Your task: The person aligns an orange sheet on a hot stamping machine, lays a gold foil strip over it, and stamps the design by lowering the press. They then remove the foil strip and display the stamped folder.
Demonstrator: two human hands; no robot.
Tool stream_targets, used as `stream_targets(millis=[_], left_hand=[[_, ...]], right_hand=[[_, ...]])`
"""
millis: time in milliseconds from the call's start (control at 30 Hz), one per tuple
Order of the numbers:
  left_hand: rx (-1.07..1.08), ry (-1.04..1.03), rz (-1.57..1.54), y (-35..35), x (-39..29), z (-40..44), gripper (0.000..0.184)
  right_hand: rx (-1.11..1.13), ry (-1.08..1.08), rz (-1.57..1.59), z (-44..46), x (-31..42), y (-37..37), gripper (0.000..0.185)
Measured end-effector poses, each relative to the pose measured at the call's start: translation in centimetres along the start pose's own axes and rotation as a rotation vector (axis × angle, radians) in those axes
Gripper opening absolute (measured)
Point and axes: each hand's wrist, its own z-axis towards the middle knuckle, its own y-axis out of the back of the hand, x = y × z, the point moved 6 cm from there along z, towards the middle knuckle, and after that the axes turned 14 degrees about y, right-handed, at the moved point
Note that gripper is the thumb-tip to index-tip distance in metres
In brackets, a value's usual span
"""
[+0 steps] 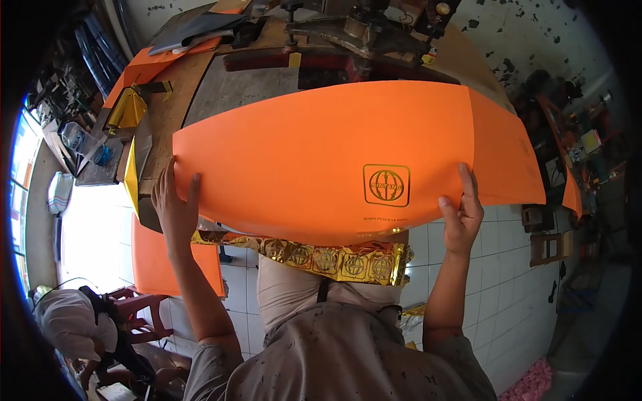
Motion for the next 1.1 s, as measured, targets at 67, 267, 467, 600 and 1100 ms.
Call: stream_targets(millis=[67,267,467,600,1100], left_hand=[[-0.023,-0.016,0.002,0.2,-0.3,0.1,0.057],[0.082,0.197,-0.594,0.9,-1.2,0.3,0.052],[0.042,0.121,-0.961,3.0,-1.4,2.6,0.056],[-0.007,0.1,-0.933,5.1,-1.9,3.8,0.055],[-0.036,0.05,-0.967,6.6,-2.4,4.9,0.055]], right_hand=[[-0.016,0.006,-0.003,0.2,0.2,0.5,0.055],[-0.035,0.039,-0.055,1.3,1.4,1.9,0.06],[-0.081,0.045,-0.021,2.3,2.6,3.1,0.061],[-0.086,0.065,-0.003,3.1,4.1,3.3,0.062],[-0.076,0.12,-0.057,3.7,6.7,4.0,0.062]])
